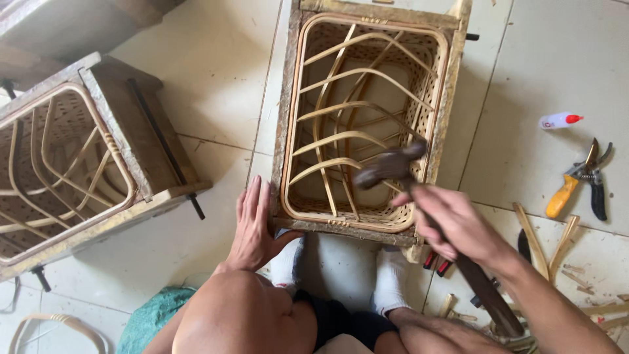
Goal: The person is weaving a rectangular basket using thin wooden strips. They bend and insert the strips into a wooden mold, using a hammer to secure them and pliers to trim excess material. The person also applies glue to the joints to reinforce the structure.
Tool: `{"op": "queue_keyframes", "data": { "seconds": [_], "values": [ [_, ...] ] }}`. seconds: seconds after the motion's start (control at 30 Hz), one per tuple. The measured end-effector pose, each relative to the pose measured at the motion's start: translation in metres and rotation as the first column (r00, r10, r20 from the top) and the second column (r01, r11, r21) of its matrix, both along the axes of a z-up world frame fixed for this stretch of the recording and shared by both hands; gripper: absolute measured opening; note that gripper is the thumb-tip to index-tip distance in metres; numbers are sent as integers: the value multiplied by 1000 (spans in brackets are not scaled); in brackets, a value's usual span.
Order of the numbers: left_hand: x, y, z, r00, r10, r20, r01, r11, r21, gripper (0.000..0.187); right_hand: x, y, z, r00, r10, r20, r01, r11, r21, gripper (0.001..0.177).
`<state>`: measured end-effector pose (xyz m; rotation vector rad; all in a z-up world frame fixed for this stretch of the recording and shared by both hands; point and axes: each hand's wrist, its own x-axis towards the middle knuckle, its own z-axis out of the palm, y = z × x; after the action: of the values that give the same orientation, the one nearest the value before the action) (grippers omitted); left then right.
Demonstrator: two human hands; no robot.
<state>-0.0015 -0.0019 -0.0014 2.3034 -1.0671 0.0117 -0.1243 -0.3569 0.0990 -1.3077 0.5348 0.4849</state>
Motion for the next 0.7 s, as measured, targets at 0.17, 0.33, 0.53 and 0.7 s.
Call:
{"op": "queue_keyframes", "data": {
  "seconds": [0.17,0.33,0.53,0.7],
  "values": [
    [11,-9,11,915,-373,155,369,928,60,79,-71,-36,2,970,-215,112,240,909,-341,44],
    [17,-59,10,777,-620,109,610,784,112,65,-118,-42,-32,884,-460,88,427,715,-554,43],
    [9,-84,14,723,-686,79,664,722,195,48,-157,-45,-78,880,-468,77,414,680,-605,44],
    [6,-90,18,736,-677,30,672,734,99,42,-163,-42,-106,893,-435,112,414,702,-580,40]
  ]
}}
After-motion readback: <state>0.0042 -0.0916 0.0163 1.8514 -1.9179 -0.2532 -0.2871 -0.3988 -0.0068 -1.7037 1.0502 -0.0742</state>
